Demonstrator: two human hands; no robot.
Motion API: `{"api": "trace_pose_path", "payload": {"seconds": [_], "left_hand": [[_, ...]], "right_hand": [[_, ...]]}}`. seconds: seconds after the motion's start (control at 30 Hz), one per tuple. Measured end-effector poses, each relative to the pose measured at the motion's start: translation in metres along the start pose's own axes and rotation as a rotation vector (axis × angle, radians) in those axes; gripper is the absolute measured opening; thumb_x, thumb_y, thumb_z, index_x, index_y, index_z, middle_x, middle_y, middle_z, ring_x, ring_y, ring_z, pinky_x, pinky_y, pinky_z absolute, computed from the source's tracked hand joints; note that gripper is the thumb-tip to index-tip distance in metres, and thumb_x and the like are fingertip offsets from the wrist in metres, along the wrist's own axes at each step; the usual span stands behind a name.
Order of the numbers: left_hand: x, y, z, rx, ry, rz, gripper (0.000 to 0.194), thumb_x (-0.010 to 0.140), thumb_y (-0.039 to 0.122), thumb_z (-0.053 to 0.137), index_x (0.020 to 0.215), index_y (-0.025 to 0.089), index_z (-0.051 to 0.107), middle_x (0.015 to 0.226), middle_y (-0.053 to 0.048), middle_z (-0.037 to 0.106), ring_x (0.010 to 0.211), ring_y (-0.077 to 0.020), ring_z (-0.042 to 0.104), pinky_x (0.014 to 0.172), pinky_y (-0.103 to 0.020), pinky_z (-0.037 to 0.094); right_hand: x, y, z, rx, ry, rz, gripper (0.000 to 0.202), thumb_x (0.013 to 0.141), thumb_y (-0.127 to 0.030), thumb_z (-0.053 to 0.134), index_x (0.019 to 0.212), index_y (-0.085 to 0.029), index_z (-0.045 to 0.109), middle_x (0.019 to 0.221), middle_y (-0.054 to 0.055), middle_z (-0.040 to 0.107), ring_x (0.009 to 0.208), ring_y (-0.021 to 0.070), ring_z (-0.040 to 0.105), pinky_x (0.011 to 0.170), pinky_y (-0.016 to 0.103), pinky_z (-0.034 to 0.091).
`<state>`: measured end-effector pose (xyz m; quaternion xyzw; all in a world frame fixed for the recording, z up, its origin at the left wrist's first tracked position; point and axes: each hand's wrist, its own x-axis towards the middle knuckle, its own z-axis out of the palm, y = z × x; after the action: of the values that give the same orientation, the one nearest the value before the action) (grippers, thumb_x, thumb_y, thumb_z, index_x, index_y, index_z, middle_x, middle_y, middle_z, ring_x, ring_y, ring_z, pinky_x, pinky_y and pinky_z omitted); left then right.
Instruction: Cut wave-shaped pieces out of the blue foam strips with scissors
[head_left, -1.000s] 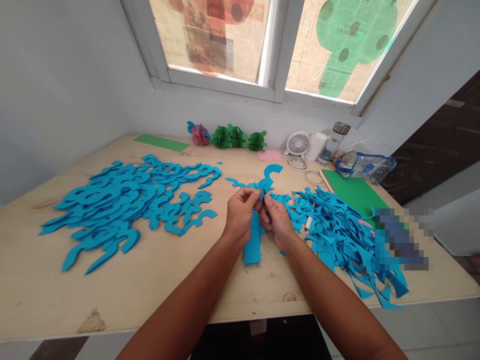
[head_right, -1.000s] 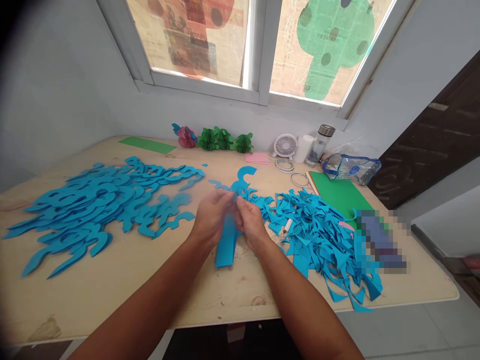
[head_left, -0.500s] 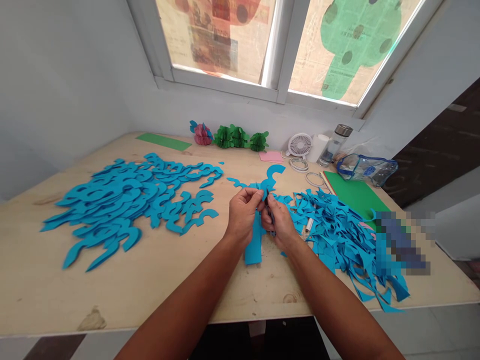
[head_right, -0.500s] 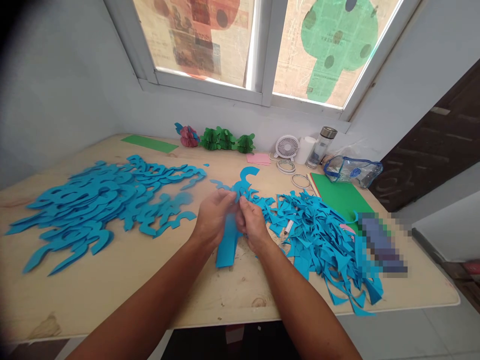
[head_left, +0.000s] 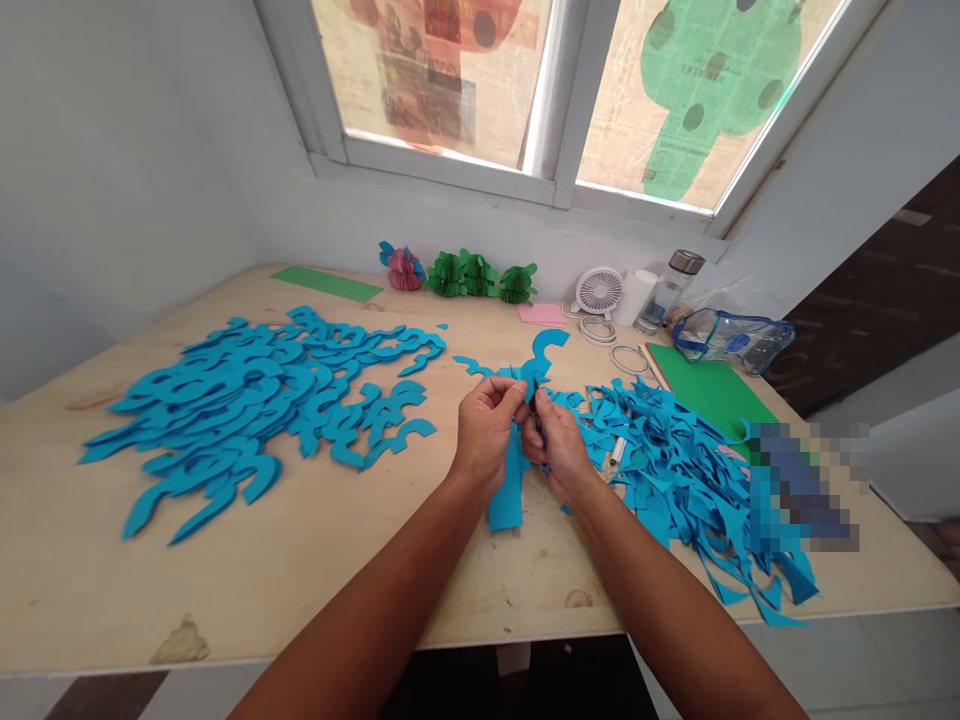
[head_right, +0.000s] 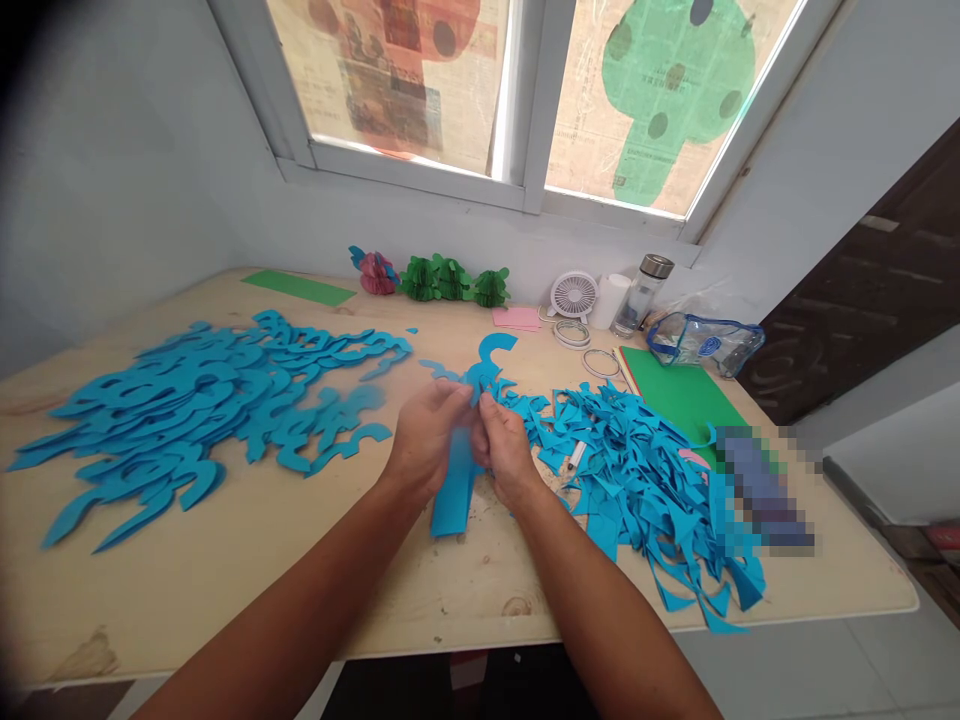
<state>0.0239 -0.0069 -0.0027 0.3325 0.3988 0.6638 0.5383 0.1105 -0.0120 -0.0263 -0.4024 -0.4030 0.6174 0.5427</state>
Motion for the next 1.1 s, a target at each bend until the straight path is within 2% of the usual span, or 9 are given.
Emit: {"api": "trace_pose_path", "payload": {"seconds": [0.6,0.8,0.93,1.1], "left_hand": [[0.001,-0.001,-0.001,-0.024,-0.028,-0.018,0.016,0.064,0.027,0.072,0.061,0.018,0.060,0.050,0.005,0.049,0.049,-0.0088,0.046,0.055,-0.023,0.041],[0.006,0.001,-0.005,-0.005,0.035,0.023,0.014,0.061,0.026,0.074,0.067,0.017,0.065,0.062,0.002,0.060,0.056,-0.0106,0.051,0.059,-0.025,0.044],[0.010,0.000,-0.009,0.021,0.045,0.036,0.016,0.060,0.028,0.076,0.064,0.017,0.065,0.061,0.001,0.059,0.059,-0.0114,0.051,0.059,-0.025,0.044],[0.012,-0.001,-0.011,-0.052,0.000,-0.056,0.020,0.057,0.029,0.078,0.063,0.016,0.063,0.058,0.003,0.056,0.054,-0.0098,0.049,0.055,-0.025,0.041]], "right_hand": [[0.000,-0.002,-0.002,-0.047,0.012,0.000,0.050,0.073,-0.068,0.062,0.065,-0.021,0.049,0.037,-0.011,0.032,0.032,0.0048,0.021,0.033,0.020,0.013],[0.000,-0.004,-0.001,-0.083,-0.005,0.037,0.051,0.070,-0.068,0.064,0.065,-0.019,0.052,0.036,-0.011,0.030,0.033,0.0046,0.019,0.034,0.020,0.011],[-0.001,-0.005,0.001,-0.119,-0.013,0.028,0.050,0.071,-0.067,0.063,0.062,-0.018,0.054,0.036,-0.011,0.029,0.033,0.0046,0.018,0.035,0.021,0.010],[-0.001,-0.006,0.002,-0.124,-0.011,0.025,0.051,0.070,-0.068,0.063,0.062,-0.018,0.054,0.035,-0.011,0.031,0.032,0.0046,0.018,0.035,0.022,0.010]]}}
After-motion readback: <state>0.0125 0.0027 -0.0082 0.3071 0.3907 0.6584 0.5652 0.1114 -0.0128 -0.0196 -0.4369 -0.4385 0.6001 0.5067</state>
